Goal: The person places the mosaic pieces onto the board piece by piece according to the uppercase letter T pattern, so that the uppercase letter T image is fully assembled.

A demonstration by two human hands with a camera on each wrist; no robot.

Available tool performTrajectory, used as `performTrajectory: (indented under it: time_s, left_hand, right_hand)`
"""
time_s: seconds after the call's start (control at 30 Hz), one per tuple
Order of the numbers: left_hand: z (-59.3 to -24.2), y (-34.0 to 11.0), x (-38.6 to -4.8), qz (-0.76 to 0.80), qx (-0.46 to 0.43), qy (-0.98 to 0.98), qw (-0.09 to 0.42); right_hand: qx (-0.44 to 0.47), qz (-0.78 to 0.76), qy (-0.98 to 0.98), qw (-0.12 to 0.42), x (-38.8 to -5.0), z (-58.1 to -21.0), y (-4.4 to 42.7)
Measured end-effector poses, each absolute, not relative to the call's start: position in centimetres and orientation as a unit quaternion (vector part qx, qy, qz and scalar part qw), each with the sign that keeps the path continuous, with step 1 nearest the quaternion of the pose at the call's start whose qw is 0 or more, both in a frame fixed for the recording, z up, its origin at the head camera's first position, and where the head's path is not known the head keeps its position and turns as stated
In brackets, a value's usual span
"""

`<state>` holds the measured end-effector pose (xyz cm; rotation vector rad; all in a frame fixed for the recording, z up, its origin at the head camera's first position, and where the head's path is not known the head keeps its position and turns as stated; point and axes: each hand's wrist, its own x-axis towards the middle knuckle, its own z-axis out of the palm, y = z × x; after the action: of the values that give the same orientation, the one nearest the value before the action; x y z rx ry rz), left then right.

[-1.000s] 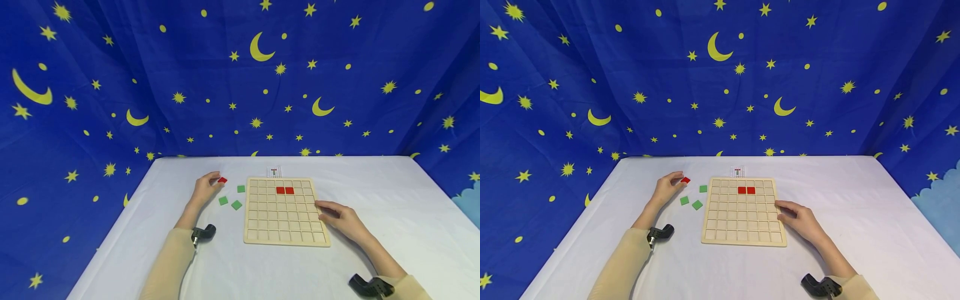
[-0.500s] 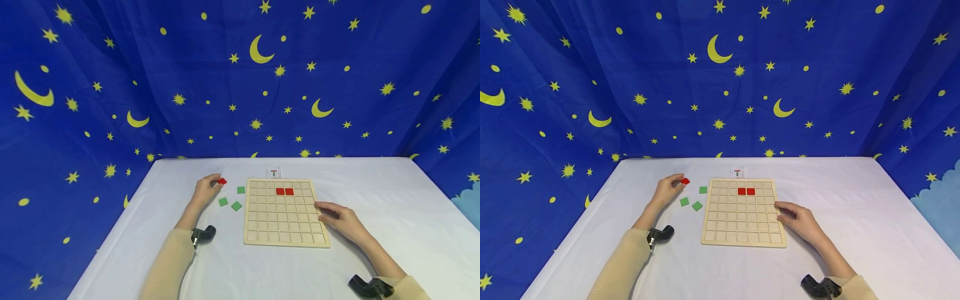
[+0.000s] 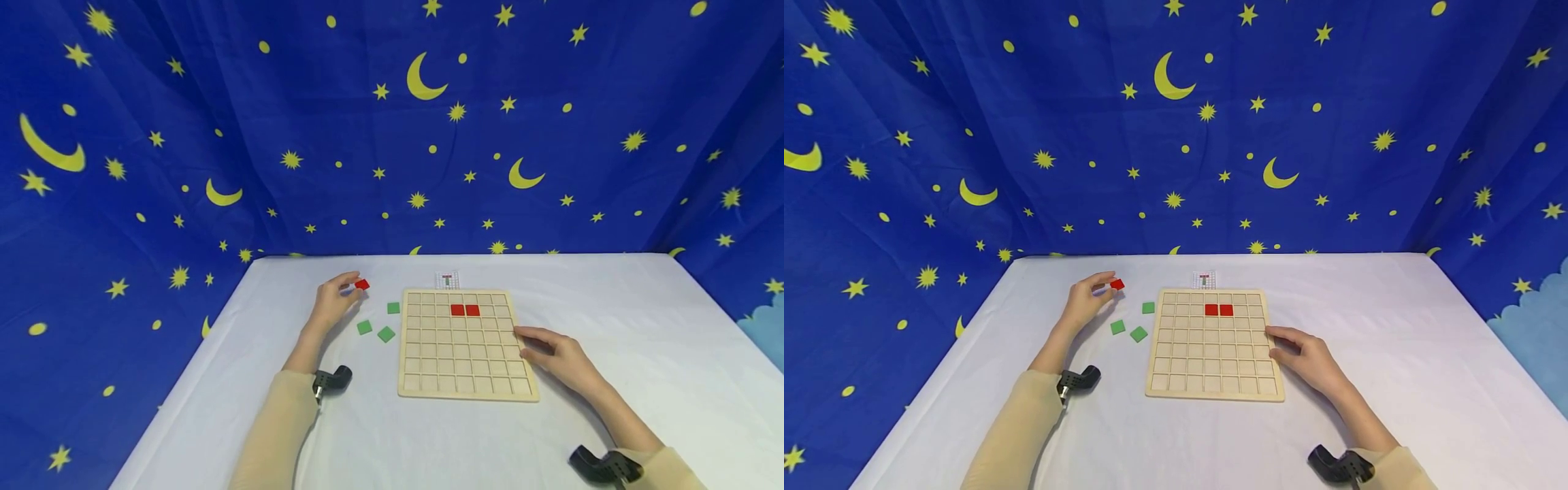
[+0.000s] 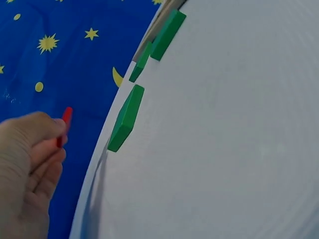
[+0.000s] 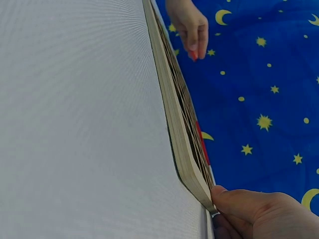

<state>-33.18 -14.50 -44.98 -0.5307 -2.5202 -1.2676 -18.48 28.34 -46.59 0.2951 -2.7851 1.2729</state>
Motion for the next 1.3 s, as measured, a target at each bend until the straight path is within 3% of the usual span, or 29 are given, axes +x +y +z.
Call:
performTrajectory:
  time_s: [0.6, 1.3]
  left_hand:
    - [-41.5, -12.0, -32.6, -0.464, -0.219, -0.845, 0.150]
    - [-41.0, -6.9, -32.2, -0.484, -0.273, -0.822, 0.126]
  right_hand:
    - [0.094, 0.418, -0.903, 0.030, -18.4, -46.5, 28.5]
    - [0.095, 0.411, -0.906, 0.035, -18.6, -46.7, 28.4]
